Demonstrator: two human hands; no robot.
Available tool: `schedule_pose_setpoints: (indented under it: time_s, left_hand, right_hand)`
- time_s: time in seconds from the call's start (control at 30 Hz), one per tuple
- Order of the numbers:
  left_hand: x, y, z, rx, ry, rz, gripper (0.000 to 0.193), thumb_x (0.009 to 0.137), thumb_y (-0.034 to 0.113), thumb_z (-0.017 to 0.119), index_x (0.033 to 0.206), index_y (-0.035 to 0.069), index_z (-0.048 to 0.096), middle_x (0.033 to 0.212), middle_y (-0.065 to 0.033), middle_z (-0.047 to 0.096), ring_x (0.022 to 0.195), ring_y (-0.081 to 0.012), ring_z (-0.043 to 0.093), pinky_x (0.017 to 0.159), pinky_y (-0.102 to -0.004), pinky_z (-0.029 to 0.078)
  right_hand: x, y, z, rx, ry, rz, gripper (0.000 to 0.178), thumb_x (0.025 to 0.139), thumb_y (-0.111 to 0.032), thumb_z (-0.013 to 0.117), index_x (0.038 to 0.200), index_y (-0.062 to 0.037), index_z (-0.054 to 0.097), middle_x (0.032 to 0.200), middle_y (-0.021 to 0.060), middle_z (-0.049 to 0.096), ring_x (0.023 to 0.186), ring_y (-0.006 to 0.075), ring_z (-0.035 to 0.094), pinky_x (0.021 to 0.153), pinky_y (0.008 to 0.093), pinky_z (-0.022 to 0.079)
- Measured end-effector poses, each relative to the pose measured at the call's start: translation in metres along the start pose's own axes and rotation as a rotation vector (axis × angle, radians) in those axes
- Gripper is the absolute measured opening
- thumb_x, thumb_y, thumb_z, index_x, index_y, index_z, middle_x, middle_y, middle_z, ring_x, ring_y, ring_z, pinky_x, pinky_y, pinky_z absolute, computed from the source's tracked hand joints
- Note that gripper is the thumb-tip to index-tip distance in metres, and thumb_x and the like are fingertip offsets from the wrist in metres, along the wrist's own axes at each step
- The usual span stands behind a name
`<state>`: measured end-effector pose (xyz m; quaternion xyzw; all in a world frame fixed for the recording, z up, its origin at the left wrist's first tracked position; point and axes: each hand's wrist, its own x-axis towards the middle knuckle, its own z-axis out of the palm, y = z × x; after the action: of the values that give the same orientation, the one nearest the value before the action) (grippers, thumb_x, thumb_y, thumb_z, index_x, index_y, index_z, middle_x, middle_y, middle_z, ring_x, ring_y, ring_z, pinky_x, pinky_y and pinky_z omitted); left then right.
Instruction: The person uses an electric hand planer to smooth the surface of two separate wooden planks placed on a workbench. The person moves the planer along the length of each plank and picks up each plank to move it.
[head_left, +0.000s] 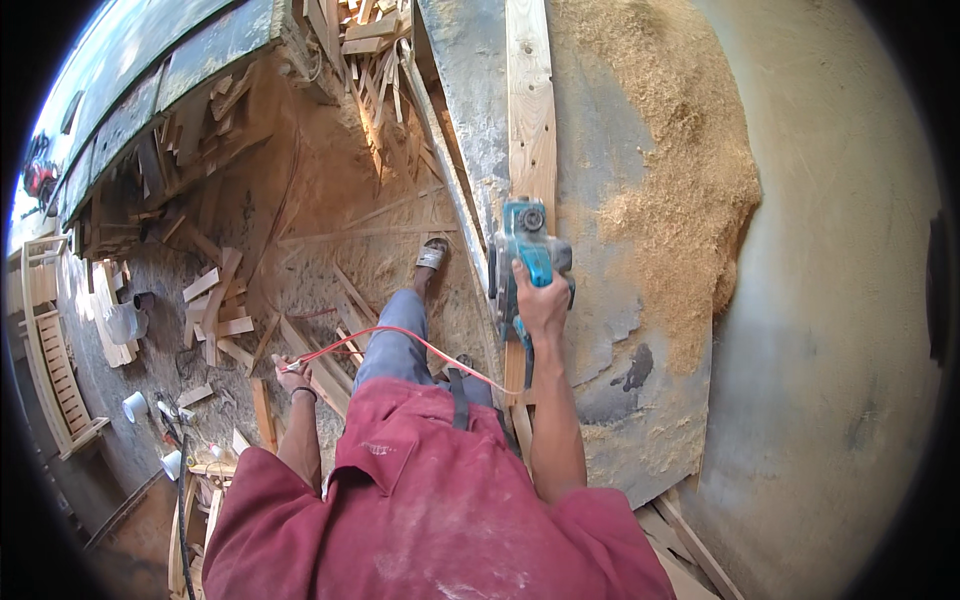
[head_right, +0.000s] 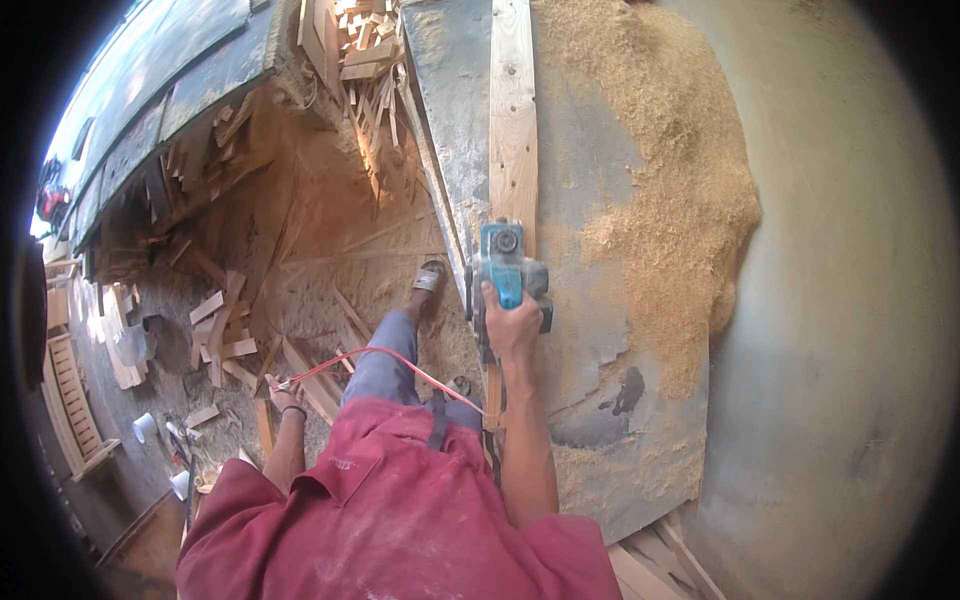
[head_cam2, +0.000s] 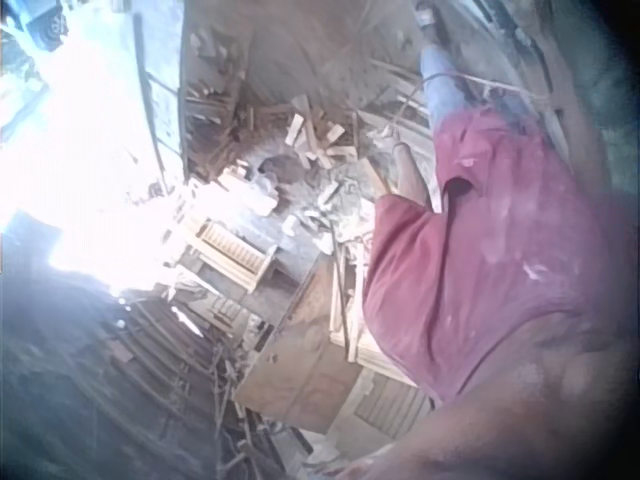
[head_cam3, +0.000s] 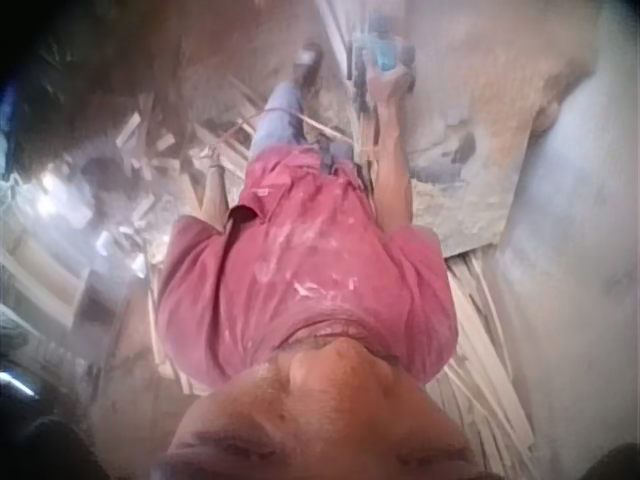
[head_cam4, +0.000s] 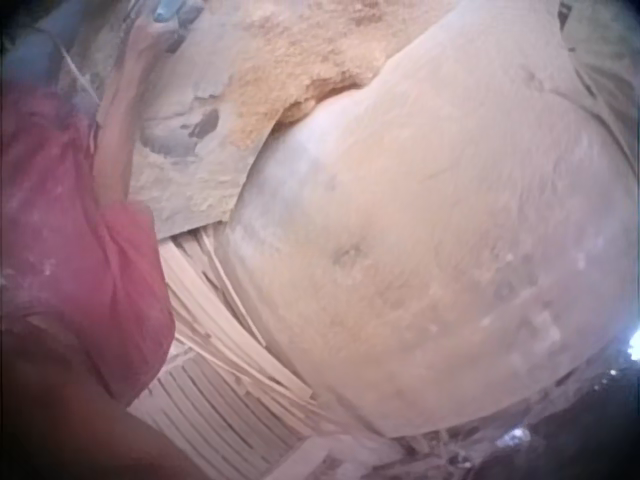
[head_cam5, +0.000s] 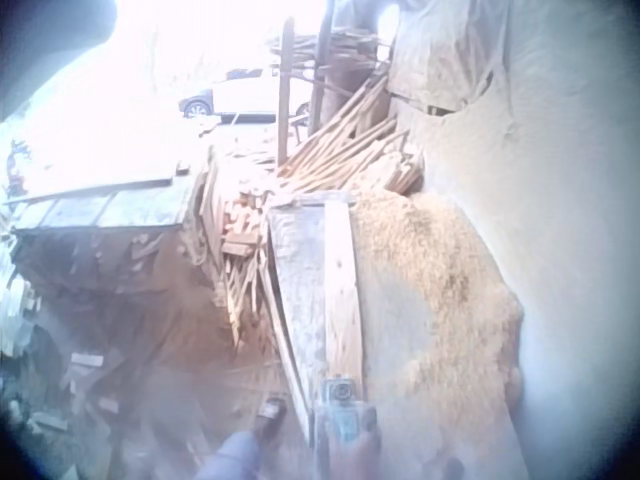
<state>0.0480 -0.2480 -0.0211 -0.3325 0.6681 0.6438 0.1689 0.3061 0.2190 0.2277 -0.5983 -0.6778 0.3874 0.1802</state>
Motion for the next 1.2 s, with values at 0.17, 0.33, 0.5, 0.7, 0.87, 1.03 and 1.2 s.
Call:
schedule_pose_setpoints:
  time_s: [0.17,0.33,0.5,0.7,0.87,1.03,1.2]
  left_hand:
    - [0.019,0.04,0.057,-0.151,0.002,0.03,0.058,0.088,0.071,0.058,0.11,0.017,0.052,0.084,-0.0005,0.06,0.063,-0.0176,0.058,0.055,-0.0302,0.043]
    - [0.005,0.08,0.146,-0.231,-0.132,-0.032,0.066,0.089,0.072,0.056,0.121,0.015,0.05,0.096,-0.0051,0.061,0.072,-0.0197,0.061,0.065,-0.0322,0.047]
    - [-0.028,0.09,0.233,-0.173,-0.207,-0.037,0.066,0.087,0.073,0.056,0.12,0.016,0.051,0.114,-0.0062,0.059,0.094,-0.0237,0.059,0.082,-0.0383,0.046]
    - [-0.072,0.091,0.345,-0.186,-0.374,-0.059,0.058,0.093,0.065,0.054,0.12,0.014,0.05,0.106,-0.0073,0.063,0.079,-0.0217,0.063,0.067,-0.0337,0.049]
    - [-0.083,0.105,0.44,-0.062,-0.57,0.03,0.051,0.096,0.054,0.059,0.123,0.012,0.05,0.107,-0.0077,0.063,0.08,-0.0194,0.064,0.065,-0.0317,0.052]
    - [-0.08,0.126,0.559,0.091,-0.703,0.276,0.049,0.096,0.046,0.063,0.127,0.01,0.048,0.107,-0.0066,0.06,0.084,-0.016,0.062,0.068,-0.0305,0.053]
    - [-0.072,0.147,0.692,0.064,-0.654,0.214,0.056,0.096,0.048,0.063,0.128,0.008,0.041,0.107,-0.0065,0.055,0.084,-0.0159,0.061,0.067,-0.0292,0.052]
  right_hand:
    - [0.08,-0.038,0.012,0.026,-0.018,-0.009,0.04,0.088,-0.037,0.074,0.073,-0.0004,0.07,0.062,0.0113,0.065,0.057,0.0223,0.061,0.056,0.0415,0.046]
    - [0.15,-0.07,0.023,0.067,-0.016,-0.028,0.039,0.089,-0.037,0.073,0.071,-0.002,0.072,0.06,0.0094,0.064,0.055,0.02,0.06,0.057,0.0403,0.046]
    - [0.205,-0.099,0.029,0.019,0.014,-0.045,0.044,0.086,-0.044,0.074,0.073,-0.0014,0.073,0.066,0.0139,0.069,0.063,0.0296,0.068,0.063,0.0419,0.05]
    - [0.264,-0.134,0.043,-0.085,0.028,0.019,0.05,0.082,-0.048,0.075,0.072,0.001,0.072,0.074,0.0193,0.071,0.072,0.0339,0.07,0.068,0.0454,0.052]
    - [0.309,-0.154,0.054,-0.02,0.025,-0.026,0.052,0.081,-0.049,0.076,0.065,0.001,0.069,0.066,0.018,0.069,0.067,0.0313,0.07,0.066,0.0438,0.053]
    - [0.37,-0.162,0.07,-0.057,0.114,-0.087,0.052,0.081,-0.048,0.076,0.06,-0.0005,0.067,0.06,0.0142,0.066,0.058,0.0276,0.068,0.059,0.0412,0.052]
    - [0.425,-0.197,0.074,-0.029,0.019,-0.014,0.051,0.082,-0.044,0.075,0.073,0.0062,0.071,0.081,0.0272,0.071,0.077,0.04,0.072,0.07,0.0449,0.057]
